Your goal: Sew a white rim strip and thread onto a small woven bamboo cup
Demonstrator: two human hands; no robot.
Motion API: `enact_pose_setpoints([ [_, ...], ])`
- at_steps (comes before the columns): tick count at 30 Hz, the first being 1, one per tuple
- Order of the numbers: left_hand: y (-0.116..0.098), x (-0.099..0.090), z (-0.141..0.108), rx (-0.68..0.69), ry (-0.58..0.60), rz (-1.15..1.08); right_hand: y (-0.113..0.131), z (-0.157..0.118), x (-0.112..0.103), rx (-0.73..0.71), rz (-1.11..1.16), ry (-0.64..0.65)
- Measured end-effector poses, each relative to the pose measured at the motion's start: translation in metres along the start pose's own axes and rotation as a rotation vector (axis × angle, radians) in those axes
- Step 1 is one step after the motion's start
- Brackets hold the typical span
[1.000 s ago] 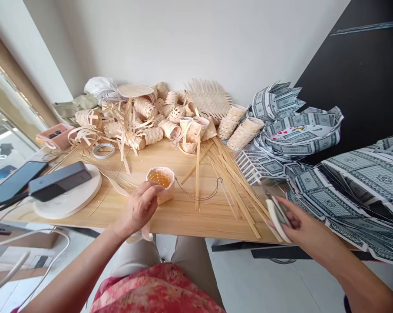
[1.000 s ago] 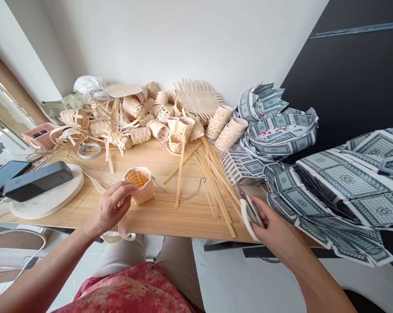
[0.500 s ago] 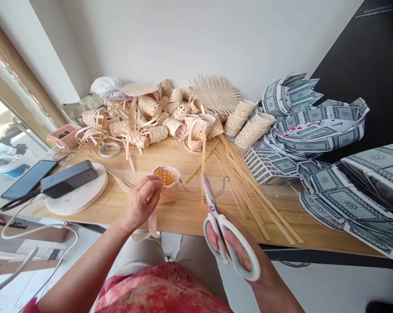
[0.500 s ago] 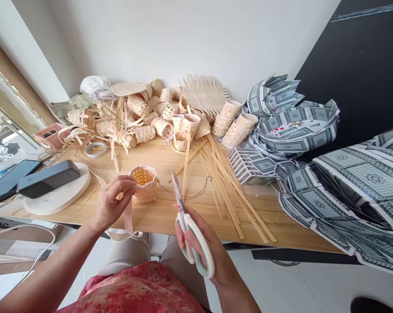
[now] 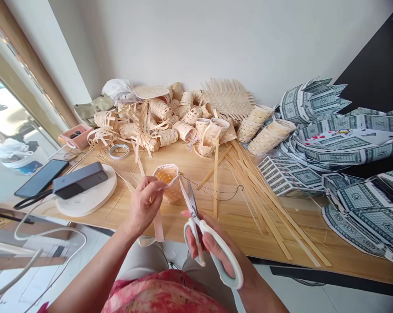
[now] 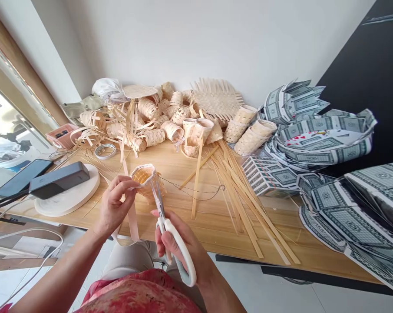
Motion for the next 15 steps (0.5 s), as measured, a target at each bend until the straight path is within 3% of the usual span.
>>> enact_pose_setpoints([
  [8, 0.011, -0.002, 0.004, -0.086, -0.010, -0.039, -0.028, -0.001, 0.004, 0.141, 0.080, 0.125],
  [15, 0.015, -0.002, 0.007, -0.186, 0.042, -0.154, -0.025, 0.006, 0.008, 0.168, 0.090, 0.098],
])
Point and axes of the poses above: each hand's wrist, its own z-axis towards the middle knuckle, its own x-axis out of the palm, y = z × x, the point moved 6 cm from there along z, towards the middle knuckle, and after that the axes turned 5 degrees about z, right-handed, at the moved point
